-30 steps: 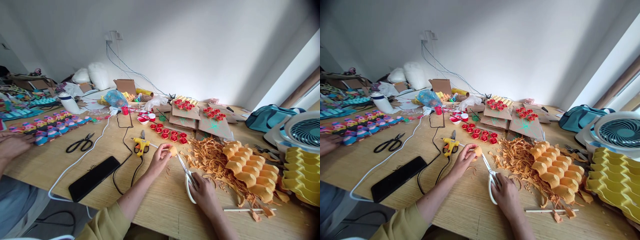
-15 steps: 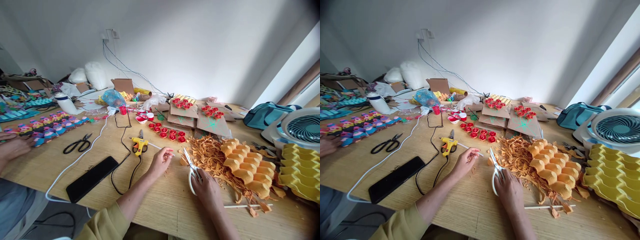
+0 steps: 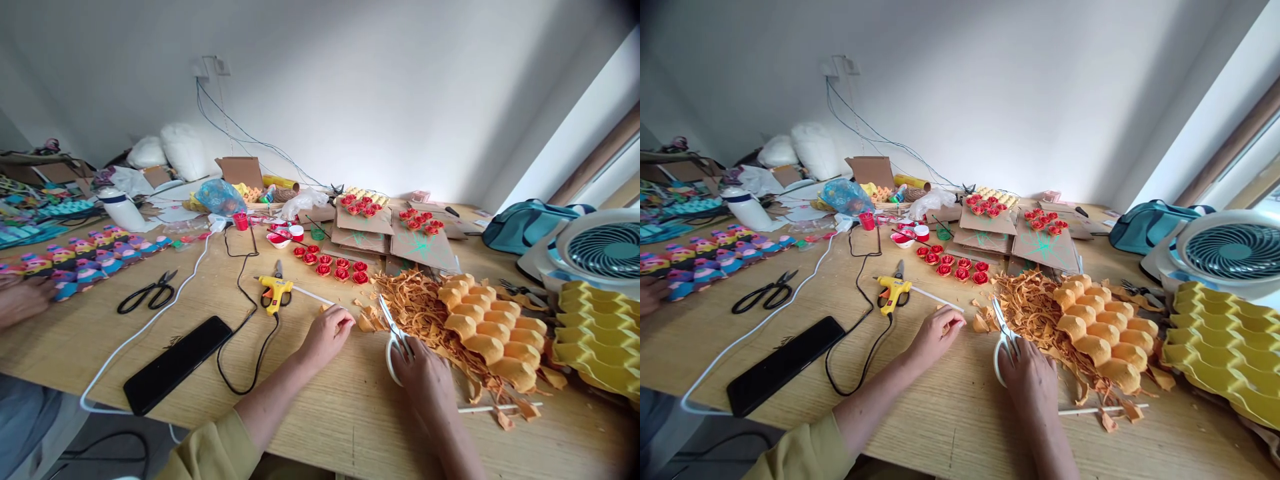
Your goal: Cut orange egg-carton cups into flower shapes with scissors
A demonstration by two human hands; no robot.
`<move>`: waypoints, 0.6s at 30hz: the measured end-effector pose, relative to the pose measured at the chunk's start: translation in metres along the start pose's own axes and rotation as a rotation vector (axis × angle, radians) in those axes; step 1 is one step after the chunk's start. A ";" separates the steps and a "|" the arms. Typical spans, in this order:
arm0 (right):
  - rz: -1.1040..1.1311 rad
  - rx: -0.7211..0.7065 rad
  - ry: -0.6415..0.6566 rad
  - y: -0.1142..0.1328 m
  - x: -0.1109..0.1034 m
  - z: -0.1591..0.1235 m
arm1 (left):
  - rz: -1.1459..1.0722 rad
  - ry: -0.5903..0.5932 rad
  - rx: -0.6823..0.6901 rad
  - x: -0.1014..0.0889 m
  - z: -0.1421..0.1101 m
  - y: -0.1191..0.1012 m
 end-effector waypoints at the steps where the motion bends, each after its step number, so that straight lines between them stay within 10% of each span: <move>1: 0.019 0.002 -0.005 0.001 -0.001 0.000 | 0.019 0.002 0.001 0.004 0.001 -0.001; 11: 0.161 -0.029 0.014 0.012 -0.001 -0.002 | 0.080 0.158 0.123 0.051 0.000 -0.009; 18: 0.216 -0.059 -0.010 0.012 -0.003 -0.003 | -0.170 0.074 -0.004 0.033 0.001 -0.002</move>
Point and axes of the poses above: each hand's wrist, its own z-axis towards the middle knuckle, its own x-axis out of the palm, y = z × x, the point moved 9 cm from there along z, towards the middle knuckle, and after that the axes turned 7 degrees about x, right-handed, at the moved point
